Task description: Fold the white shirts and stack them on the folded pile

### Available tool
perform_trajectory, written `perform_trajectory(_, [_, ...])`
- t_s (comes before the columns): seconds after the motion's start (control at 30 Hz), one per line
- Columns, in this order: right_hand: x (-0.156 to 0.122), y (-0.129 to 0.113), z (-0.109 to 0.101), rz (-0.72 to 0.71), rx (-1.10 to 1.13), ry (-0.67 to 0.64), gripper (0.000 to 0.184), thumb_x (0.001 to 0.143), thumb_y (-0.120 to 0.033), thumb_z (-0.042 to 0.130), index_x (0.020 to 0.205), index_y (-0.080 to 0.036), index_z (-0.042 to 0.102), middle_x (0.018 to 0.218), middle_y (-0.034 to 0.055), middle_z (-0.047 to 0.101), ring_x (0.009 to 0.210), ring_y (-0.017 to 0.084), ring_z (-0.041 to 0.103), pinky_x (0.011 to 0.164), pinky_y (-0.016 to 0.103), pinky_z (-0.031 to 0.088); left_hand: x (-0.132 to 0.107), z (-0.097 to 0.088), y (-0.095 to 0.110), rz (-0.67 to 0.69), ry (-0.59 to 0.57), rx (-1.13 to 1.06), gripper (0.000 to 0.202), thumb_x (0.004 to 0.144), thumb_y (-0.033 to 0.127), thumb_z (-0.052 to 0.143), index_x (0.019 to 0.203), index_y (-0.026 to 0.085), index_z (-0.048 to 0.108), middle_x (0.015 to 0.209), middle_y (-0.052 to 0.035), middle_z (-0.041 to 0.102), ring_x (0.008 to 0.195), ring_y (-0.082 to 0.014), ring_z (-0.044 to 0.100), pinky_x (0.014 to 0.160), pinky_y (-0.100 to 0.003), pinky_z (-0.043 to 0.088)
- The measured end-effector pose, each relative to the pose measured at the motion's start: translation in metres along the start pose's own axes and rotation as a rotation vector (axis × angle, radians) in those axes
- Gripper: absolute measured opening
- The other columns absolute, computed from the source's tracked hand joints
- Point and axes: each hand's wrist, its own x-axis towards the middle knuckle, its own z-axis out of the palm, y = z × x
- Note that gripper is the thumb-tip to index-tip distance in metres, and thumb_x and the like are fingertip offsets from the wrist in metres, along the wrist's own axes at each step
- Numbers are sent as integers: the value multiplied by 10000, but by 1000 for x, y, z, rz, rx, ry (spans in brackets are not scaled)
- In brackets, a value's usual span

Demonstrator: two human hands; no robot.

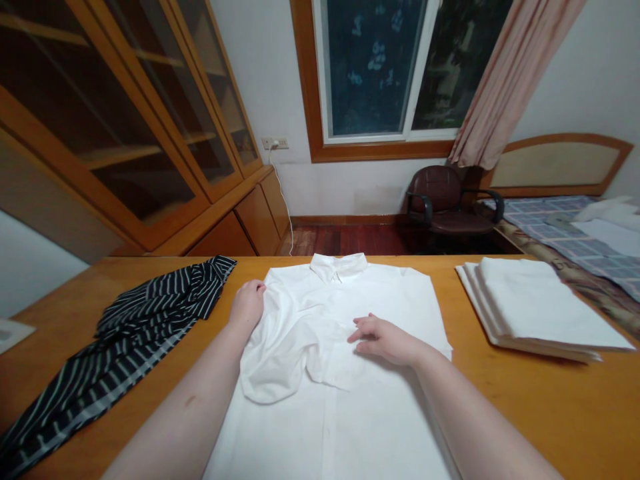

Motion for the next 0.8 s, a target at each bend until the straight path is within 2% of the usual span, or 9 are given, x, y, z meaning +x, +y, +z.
perform_trajectory(0.07, [5,3,5,50,98,144,329,769,-493,603,828,-188,712,944,86,693,1010,249,594,955,401,389,0,-1,-2,-35,21,-15,246,916,237,363,954,178,599,978,-110,644,921,-236,595,798,-330,430])
perform_trajectory(0.1, [7,5,7,87,147,211,310,751,-479,614,767,-180,694,843,67,690,873,222,616,851,363,443,1,-2,-3,-58,22,-18,249,919,232,350,955,179,590,976,-114,644,915,-239,600,784,-331,430])
perform_trajectory(0.17, [10,8,8,172,232,319,285,709,-457,634,724,-173,663,696,29,653,664,170,579,657,300,454,1,-4,-6,-118,18,-21,255,924,229,327,959,178,574,971,-126,644,896,-247,610,754,-337,432])
perform_trajectory(0.27, [9,11,2,247,287,471,273,665,-441,639,735,-177,647,588,-8,590,520,127,486,504,254,374,1,-7,-10,-218,4,-28,262,925,230,305,975,177,557,949,-140,649,869,-263,624,714,-350,435])
perform_trajectory(0.43, [3,24,-14,265,260,776,240,661,-412,587,772,-199,592,637,1,597,517,134,493,451,237,339,4,-14,-14,-349,-68,-53,230,907,221,327,972,182,544,951,-156,662,868,-287,636,676,-363,434])
perform_trajectory(0.63, [-2,42,-26,398,251,1055,200,629,-348,559,769,-206,570,505,-31,486,407,121,384,385,238,261,8,-16,-15,-400,-95,-61,199,882,202,376,1025,193,514,977,-159,667,886,-294,636,680,-363,424])
perform_trajectory(0.73, [-10,38,-35,446,165,1178,213,623,-308,543,793,-194,601,580,-6,523,437,125,404,418,251,296,7,-16,-16,-387,-82,-52,220,892,204,361,1062,203,501,981,-153,667,891,-281,637,691,-354,424])
perform_trajectory(0.8, [-14,35,-42,427,103,1263,266,644,-309,532,863,-183,616,659,16,554,498,140,458,476,261,356,7,-16,-17,-383,-87,-49,250,892,191,343,1087,203,499,973,-150,668,889,-281,638,696,-357,430])
